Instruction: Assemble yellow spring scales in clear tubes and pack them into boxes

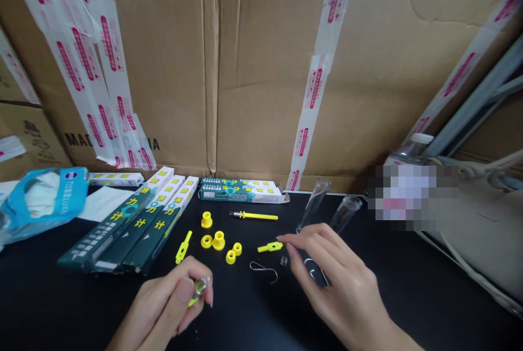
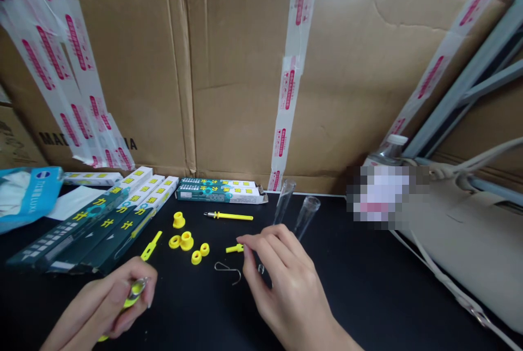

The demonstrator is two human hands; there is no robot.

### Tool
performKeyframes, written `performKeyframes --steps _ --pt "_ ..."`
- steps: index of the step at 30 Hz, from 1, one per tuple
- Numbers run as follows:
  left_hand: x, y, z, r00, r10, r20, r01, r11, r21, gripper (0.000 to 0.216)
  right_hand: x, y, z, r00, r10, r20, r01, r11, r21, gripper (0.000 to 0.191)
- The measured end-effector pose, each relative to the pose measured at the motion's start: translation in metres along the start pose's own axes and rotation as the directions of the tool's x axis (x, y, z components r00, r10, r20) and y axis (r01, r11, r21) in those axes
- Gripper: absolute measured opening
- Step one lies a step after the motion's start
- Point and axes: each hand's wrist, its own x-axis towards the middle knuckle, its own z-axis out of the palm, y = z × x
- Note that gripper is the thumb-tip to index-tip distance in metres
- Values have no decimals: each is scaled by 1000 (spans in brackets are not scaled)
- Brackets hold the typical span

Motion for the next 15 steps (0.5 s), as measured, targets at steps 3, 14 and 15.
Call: performKeyframes --steps 3,14,15 --pt "0 4 1 990 -92 -110 83 993 -83 50 -1 1 1 1000 5 6 -5 1000 11 15" --pt "11 -14 -5 969 -240 -53 211 923 -322 45 -3 3 4 999 20 27 -21 1000 20 14" --pt "11 -11 -5 968 -243 -70 212 930 -300 45 -2 3 5 999 18 27 -19 1000 21 15"
